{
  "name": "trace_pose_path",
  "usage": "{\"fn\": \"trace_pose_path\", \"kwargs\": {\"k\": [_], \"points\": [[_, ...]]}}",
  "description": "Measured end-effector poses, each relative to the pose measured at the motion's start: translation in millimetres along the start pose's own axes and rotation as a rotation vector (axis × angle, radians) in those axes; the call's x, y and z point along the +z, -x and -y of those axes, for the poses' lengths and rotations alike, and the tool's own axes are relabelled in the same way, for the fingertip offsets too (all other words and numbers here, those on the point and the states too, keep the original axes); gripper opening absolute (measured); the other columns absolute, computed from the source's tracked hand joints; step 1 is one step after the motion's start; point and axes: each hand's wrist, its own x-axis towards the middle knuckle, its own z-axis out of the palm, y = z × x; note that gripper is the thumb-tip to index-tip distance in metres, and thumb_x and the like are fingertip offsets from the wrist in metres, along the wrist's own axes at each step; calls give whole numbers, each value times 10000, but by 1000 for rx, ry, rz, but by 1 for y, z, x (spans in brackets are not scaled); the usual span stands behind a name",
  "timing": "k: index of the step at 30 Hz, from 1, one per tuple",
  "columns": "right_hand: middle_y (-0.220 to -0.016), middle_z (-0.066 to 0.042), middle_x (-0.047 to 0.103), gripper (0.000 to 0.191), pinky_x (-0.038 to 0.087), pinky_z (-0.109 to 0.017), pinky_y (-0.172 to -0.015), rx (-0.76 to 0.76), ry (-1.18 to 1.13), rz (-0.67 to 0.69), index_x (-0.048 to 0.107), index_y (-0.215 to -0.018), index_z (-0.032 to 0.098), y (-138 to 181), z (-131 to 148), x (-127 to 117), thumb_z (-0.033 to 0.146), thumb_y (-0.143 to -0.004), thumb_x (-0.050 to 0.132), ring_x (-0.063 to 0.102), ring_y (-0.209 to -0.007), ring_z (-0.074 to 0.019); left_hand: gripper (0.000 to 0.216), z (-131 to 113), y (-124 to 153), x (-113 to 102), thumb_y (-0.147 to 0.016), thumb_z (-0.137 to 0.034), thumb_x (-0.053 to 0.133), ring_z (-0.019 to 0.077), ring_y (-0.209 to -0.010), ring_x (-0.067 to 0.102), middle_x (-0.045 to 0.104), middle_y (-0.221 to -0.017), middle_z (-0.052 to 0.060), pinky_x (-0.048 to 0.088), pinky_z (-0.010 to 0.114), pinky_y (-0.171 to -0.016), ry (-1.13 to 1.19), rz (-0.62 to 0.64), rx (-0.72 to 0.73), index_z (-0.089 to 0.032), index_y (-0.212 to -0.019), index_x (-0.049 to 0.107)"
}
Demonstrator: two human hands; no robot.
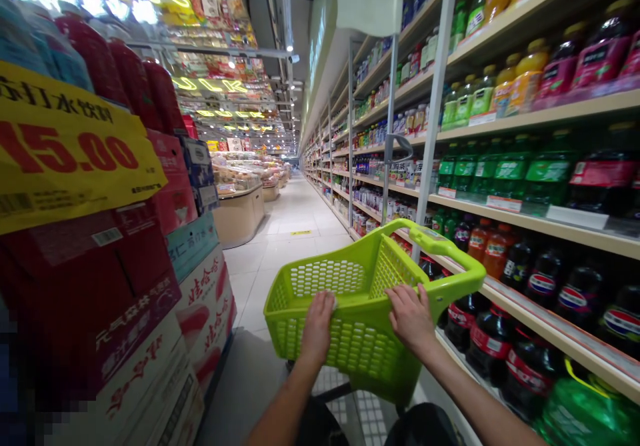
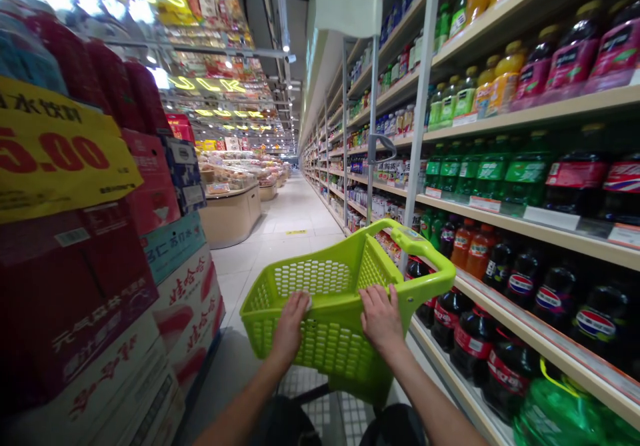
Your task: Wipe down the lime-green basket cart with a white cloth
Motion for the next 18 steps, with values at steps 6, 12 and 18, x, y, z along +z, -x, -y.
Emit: {"fn": "trace_pose_path", "kwargs": {"k": [6, 12, 18], "points": [[-1052, -62, 607, 411, 105, -446, -1032, -32, 14, -16, 557, -1082, 210, 1, -3, 1, 151, -680, 497, 447, -1059, -234, 628, -4, -1, -6, -702, 57, 286, 182, -1295, 247, 396, -1356, 42, 275, 433, -1055, -26, 83, 70, -222, -1247, 428], [-1041, -62, 611, 398, 100, -457, -1035, 1, -4, -18, 566, -1062, 200, 1, 3, 1, 148, -672, 506, 450, -1056, -235, 680, 34, 7, -36, -641, 101, 265, 200, -1298, 237, 406, -1346, 81, 265, 434, -1057, -149, -69, -219, -178, -1235, 446], [-1062, -59, 605, 402, 112, -450, -1031, -22, 6, 10, 557, -1078, 202, 2, -1, 0, 160, -681, 505, 444, -1067, -233, 649, -18, -2, 5, -707, 41, 284, 184, -1302, 231, 371, -1373, 24, 285, 429, -1048, -35, 57, 75, -259, -1272, 391]]}}
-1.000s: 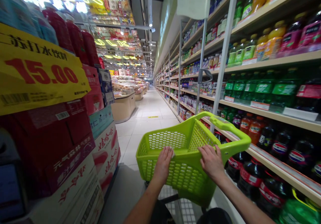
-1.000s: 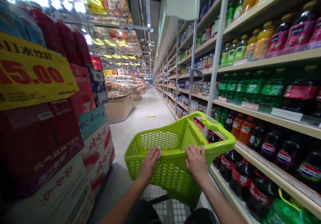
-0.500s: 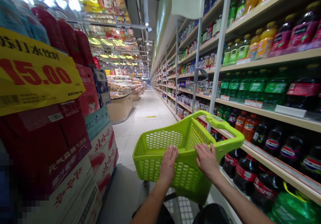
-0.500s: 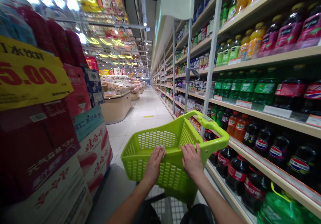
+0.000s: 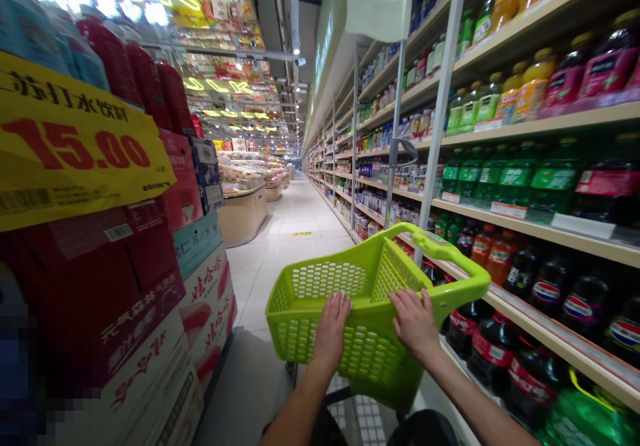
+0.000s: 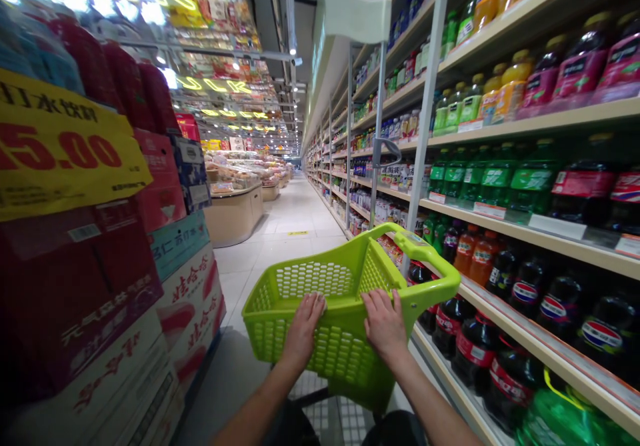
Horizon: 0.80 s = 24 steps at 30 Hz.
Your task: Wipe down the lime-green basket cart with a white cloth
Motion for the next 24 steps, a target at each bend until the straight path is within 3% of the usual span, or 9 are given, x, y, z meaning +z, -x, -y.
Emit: {"fn": "trace_pose_path", "kwargs": {"k": [3, 6, 9, 14, 17, 21, 24], "points": [[-1065, -59, 603, 405, 107, -449, -1034, -2, 20, -8, 555, -1080, 204, 1, 0, 1, 155, -681, 506, 441, -1070, -233, 608, 31, 9, -19, -718, 18, 295, 189, -1290, 264, 407, -1351, 20, 286, 440, -1045, -38, -12, -83, -262, -1239, 432], [-1052, -58, 606, 395, 97, -450, -1039, 13, 19, -16, 562, -1065, 201, 1, 2, 3, 151, -677, 511, 443, -1066, -234, 623, 65, 20, -41, -696, 40, 272, 193, -1302, 230, 424, -1336, 47, 271, 456, -1050, -109, -167, -305, -213, -1245, 423], [-1048, -62, 609, 385, 96, -450, -1040, 35, 1, -19, 568, -1052, 194, 0, 5, 3, 150, -675, 505, 448, -1061, -234, 656, 52, 19, -32, -661, 76, 261, 196, -1312, 199, 408, -1345, 76, 262, 436, -1058, -111, -206, -347, -176, -1244, 425], [-1062, -60, 609, 414, 112, -455, -1036, 13, -41, -8, 558, -1076, 188, 0, 2, -1, 142, -669, 496, 448, -1068, -231, 623, -9, 5, 5, -721, 47, 280, 197, -1312, 199, 353, -1383, 59, 266, 438, -1057, -5, -53, -81, -216, -1276, 386], [-1067, -62, 607, 421, 116, -455, -1035, 11, -43, -5, 555, -1083, 186, 1, 1, -3, 141, -668, 497, 445, -1073, -232, 610, 7, 10, -8, -729, 41, 271, 194, -1306, 217, 367, -1375, 53, 270, 438, -1056, -33, -42, -82, -214, -1269, 395], [-1067, -68, 605, 412, 106, -457, -1039, 22, -23, -11, 558, -1076, 182, 2, 4, 0, 147, -669, 506, 443, -1070, -236, 601, 53, 20, -39, -710, 59, 237, 214, -1303, 223, 379, -1358, 119, 256, 452, -1057, -140, -124, -309, -131, -1253, 412], [-1062, -69, 605, 410, 98, -462, -1040, 25, -3, -20, 558, -1073, 180, 2, 5, 4, 161, -666, 518, 443, -1068, -239, 618, 41, 17, -31, -694, 69, 238, 213, -1306, 213, 373, -1361, 122, 263, 440, -1056, -127, -102, -284, -128, -1253, 412]]}}
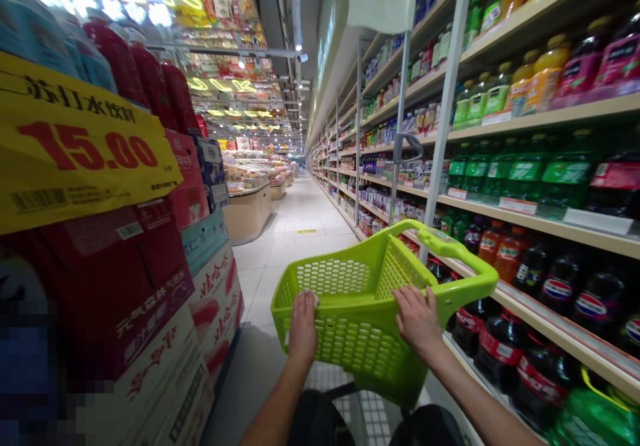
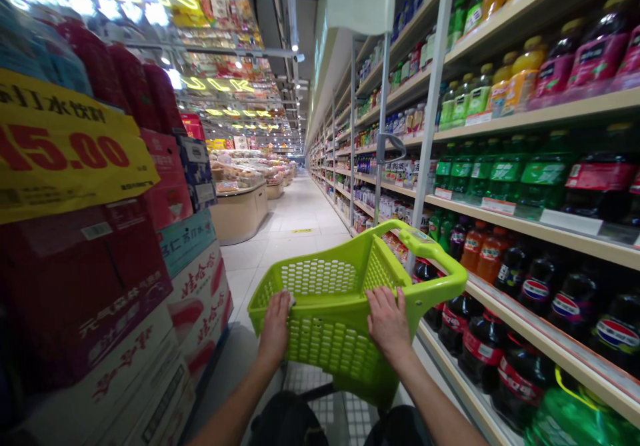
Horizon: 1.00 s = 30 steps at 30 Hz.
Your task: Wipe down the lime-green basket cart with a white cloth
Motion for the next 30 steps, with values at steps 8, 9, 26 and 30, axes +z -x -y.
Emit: {"fn": "trace_pose_path", "kwargs": {"k": [8, 9, 26, 30], "points": [[-1079, -71, 602, 439, 112, -462, -1037, -43, 8, -10, 541, -1108, 177, 1, -4, -2, 148, -672, 502, 446, -1073, -238, 611, -35, 3, 16, -711, 51, 273, 190, -1289, 263, 392, -1359, 58, 290, 406, -1048, 16, 97, 213, -194, -1252, 414], [-1078, -72, 603, 441, 114, -462, -1038, -37, 2, -10, 543, -1106, 174, 2, -4, -2, 147, -667, 503, 446, -1072, -238, 590, -17, 1, 7, -713, 42, 279, 194, -1282, 280, 412, -1344, 61, 294, 405, -1045, -8, 68, 145, -188, -1233, 435], [-1092, -71, 600, 443, 112, -460, -1045, -10, 17, -1, 551, -1102, 170, 2, -3, -1, 151, -663, 493, 439, -1086, -238, 612, 32, 0, -15, -631, 63, 280, 195, -1239, 354, 476, -1278, 95, 314, 395, -1036, -45, -136, -67, -130, -1174, 486], [-1089, -76, 601, 439, 111, -460, -1046, 7, -4, -8, 559, -1091, 158, 2, -2, 1, 152, -657, 495, 438, -1086, -238, 624, 41, -2, -18, -617, 67, 281, 214, -1261, 317, 449, -1294, 131, 317, 398, -1030, -58, -179, -124, -95, -1189, 469]]}}
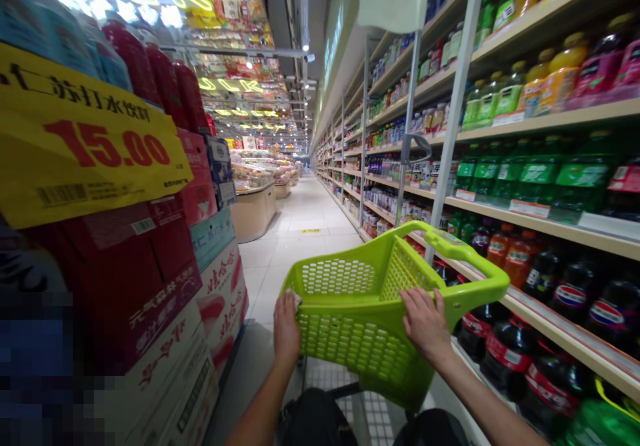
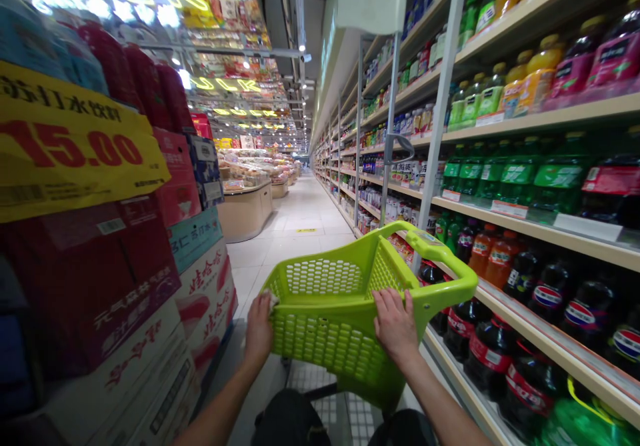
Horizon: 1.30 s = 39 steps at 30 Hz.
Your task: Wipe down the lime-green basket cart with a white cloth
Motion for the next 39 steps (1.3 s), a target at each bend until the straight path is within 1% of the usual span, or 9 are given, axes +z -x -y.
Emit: {"fn": "trace_pose_path", "kwargs": {"k": [6, 8, 10, 13, 15, 23, 26, 31, 39], "points": [[-1078, -66, 608, 438, 113, -451, -1049, -5, 5, 10, 562, -1089, 163, -1, -1, -3, 151, -655, 504, 444, -1080, -230, 660, -80, 24, 35, -662, 75, 278, 187, -1288, 268, 412, -1346, 48, 285, 442, -1039, 138, 165, 260, -222, -1225, 452], [-1077, -68, 609, 438, 117, -452, -1047, -8, 10, 8, 560, -1091, 163, -1, -1, -4, 154, -657, 505, 444, -1079, -231, 630, -74, 22, 32, -672, 61, 293, 185, -1278, 288, 423, -1338, 45, 288, 432, -1040, 163, 176, 294, -223, -1205, 474], [-1080, -69, 608, 436, 119, -453, -1045, -7, 12, 4, 559, -1091, 162, -1, -1, -4, 154, -659, 505, 443, -1079, -233, 604, -44, 14, 20, -659, 52, 304, 185, -1250, 338, 464, -1301, 49, 305, 413, -1035, 156, 141, 249, -210, -1162, 513], [-1078, -71, 607, 426, 115, -456, -1045, -6, 8, -10, 564, -1082, 159, 0, 0, 0, 155, -659, 506, 443, -1076, -233, 597, 9, -1, -2, -620, 43, 307, 208, -1202, 400, 504, -1238, 90, 342, 414, -1008, 94, -7, 15, -159, -1138, 522], [-1072, -74, 607, 420, 112, -460, -1044, -4, 10, -29, 566, -1075, 158, 1, 1, 3, 153, -660, 504, 443, -1073, -233, 607, 21, -6, -8, -607, 42, 306, 216, -1196, 406, 493, -1241, 107, 352, 414, -998, 81, -17, -17, -142, -1147, 510], [-1068, -73, 607, 421, 117, -461, -1039, -4, -21, -27, 557, -1087, 168, 0, 2, -3, 146, -674, 475, 444, -1075, -234, 624, -82, 18, 30, -635, 69, 302, 190, -1260, 311, 451, -1308, 59, 285, 422, -1038, 148, 225, 269, -204, -1150, 525], [-1073, -77, 603, 425, 117, -466, -1036, -16, -11, -25, 551, -1099, 175, 0, 2, -3, 150, -682, 468, 438, -1082, -242, 602, -63, 13, 19, -652, 54, 313, 189, -1246, 333, 466, -1295, 51, 286, 423, -1040, 125, 205, 231, -213, -1146, 528], [-1070, -85, 600, 414, 108, -470, -1034, -11, -9, -48, 557, -1086, 170, 2, 4, 3, 158, -681, 469, 431, -1082, -244, 613, -11, -1, -7, -640, 50, 290, 212, -1251, 326, 473, -1278, 79, 307, 414, -1032, 14, 26, -31, -159, -1179, 496], [-1081, -66, 599, 426, 95, -455, -1045, -5, -19, -24, 550, -1091, 177, 1, 2, 3, 161, -669, 493, 431, -1089, -230, 665, -92, 27, 26, -669, 77, 258, 176, -1310, 207, 358, -1381, 51, 253, 409, -1059, 110, 220, 292, -203, -1247, 429]]}}
